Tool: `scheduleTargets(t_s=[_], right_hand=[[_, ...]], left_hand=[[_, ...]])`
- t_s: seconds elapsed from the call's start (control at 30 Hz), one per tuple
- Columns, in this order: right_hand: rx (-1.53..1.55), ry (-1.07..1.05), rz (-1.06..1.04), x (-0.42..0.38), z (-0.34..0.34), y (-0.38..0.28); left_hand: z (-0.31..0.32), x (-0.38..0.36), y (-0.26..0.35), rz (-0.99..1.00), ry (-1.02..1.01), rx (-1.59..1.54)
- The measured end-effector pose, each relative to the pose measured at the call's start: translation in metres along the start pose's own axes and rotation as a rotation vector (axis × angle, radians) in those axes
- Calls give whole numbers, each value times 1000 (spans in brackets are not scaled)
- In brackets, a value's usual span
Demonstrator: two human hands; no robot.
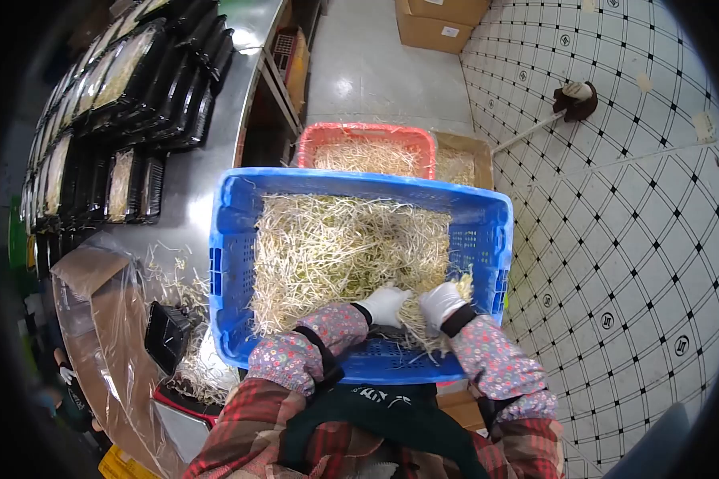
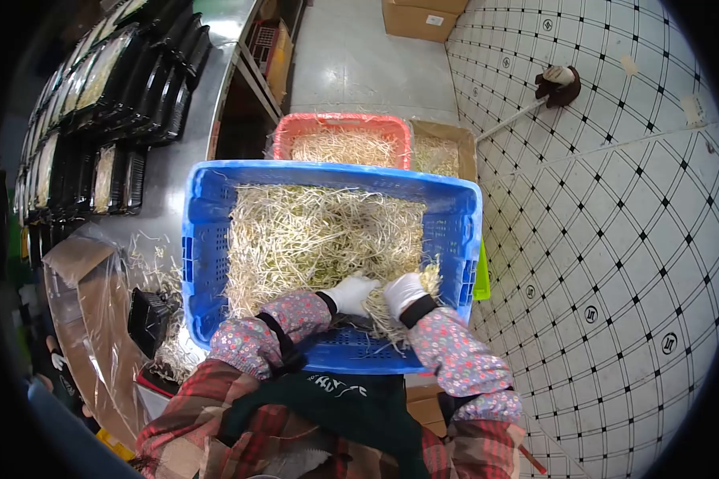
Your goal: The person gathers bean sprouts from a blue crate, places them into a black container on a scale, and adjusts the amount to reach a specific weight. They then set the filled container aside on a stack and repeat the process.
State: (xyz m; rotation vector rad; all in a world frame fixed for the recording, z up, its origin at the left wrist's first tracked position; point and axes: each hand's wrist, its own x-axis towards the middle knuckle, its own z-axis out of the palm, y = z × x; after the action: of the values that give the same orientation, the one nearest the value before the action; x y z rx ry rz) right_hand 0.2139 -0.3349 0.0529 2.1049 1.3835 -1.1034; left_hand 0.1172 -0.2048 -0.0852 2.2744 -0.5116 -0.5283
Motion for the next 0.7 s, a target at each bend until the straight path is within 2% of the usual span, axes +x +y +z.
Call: scheduleTargets(t_s=[0.07,0.1,0.17,0.23,0.3,0.37,0.47,0.5,0.53,0.57,0.6,0.63,0.67,0.7], right_hand=[[-36,71,-31,-35,-43,10],[-58,141,-32,-50,-64,13],[9,327,-32,-68,-97,15],[2,693,-50,-61,-116,4],[-14,837,-24,-41,-143,-18],[-49,1174,-77,4,-135,-31],[109,1120,-75,90,-90,-57],[126,1081,-78,103,-65,-72],[109,1095,-94,101,-44,-89],[74,1003,-126,87,-30,-103],[49,809,-181,63,-20,-112],[228,599,-280,36,-14,-116],[288,535,-348,30,9,-115],[347,327,-381,14,6,-112]], left_hand=[[-61,-10,44,-144,3,-137],[-83,-18,53,-151,12,-125],[-130,-34,63,-128,301,-78],[-179,-57,62,-224,422,110],[-208,-83,42,-165,652,326],[-217,-107,11,-208,840,551],[-195,-140,-25,-377,700,540],[-183,-155,-19,-441,519,478],[-150,-172,-32,-376,471,564],[-124,-191,-37,-321,410,429],[-111,-214,-18,-320,311,377],[-110,-230,1,-325,205,283],[-107,-246,15,-329,134,262],[-115,-258,31,-322,16,274]])
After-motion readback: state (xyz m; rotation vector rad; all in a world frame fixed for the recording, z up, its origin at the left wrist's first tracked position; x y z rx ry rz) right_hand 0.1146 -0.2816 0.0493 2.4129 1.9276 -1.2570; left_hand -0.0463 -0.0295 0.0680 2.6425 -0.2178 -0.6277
